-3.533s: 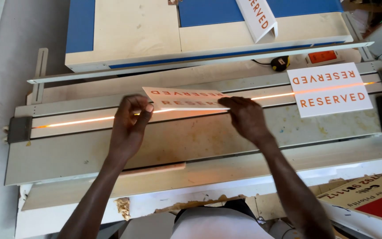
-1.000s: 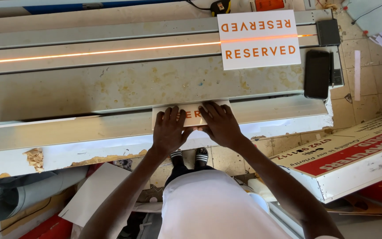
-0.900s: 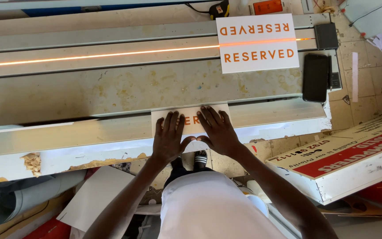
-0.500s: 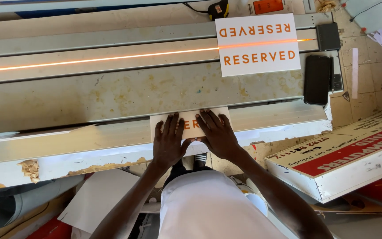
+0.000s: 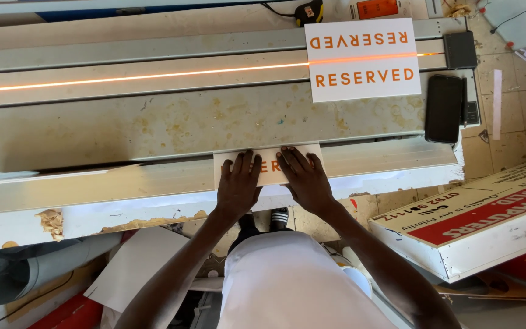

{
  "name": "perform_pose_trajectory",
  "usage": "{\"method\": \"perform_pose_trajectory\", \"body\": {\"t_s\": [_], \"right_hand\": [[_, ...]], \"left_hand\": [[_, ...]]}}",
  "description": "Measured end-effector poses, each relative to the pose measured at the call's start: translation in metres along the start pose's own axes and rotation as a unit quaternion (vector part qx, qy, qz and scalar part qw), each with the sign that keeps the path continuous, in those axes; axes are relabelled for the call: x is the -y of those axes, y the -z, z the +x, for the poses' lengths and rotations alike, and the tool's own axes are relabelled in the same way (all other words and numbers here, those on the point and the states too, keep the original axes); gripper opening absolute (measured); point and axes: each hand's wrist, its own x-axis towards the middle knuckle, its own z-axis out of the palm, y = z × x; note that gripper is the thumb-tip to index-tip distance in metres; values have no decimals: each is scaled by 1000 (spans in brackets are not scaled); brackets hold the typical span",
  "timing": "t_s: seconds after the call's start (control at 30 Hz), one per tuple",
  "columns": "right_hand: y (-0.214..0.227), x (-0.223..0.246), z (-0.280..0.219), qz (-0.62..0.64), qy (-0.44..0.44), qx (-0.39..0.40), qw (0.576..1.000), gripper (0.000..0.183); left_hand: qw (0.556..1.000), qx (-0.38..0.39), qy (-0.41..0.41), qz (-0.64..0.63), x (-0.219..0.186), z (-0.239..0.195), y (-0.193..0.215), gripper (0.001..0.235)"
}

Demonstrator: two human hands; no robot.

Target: Using a strip heater to soften plastic signs and manually folding them into a tent shape.

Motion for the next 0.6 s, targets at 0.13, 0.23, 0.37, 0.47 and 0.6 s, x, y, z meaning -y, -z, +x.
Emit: {"method": "perform_pose_trajectory", "body": {"t_s": [0.13, 0.23, 0.37, 0.47, 0.6], "right_hand": [[11, 1, 7, 19, -5, -4, 1000, 81], [0, 3, 10, 31, -18, 3, 999, 85], [-6, 4, 11, -2, -13, -28, 1000, 98], [-4, 3, 15, -2, -8, -23, 1000, 96], [9, 8, 9, 12, -19, 4, 1000, 96]], "left_hand": [[1000, -12, 7, -4, -2, 2, -4, 95], [999, -33, 16, -6, -3, 2, -7, 98], [1000, -10, 0, -7, 4, -1, -2, 102], [1000, 0, 17, -2, 11, -6, 11, 103], [998, 6, 67, 2, 17, -22, 26, 96]]}}
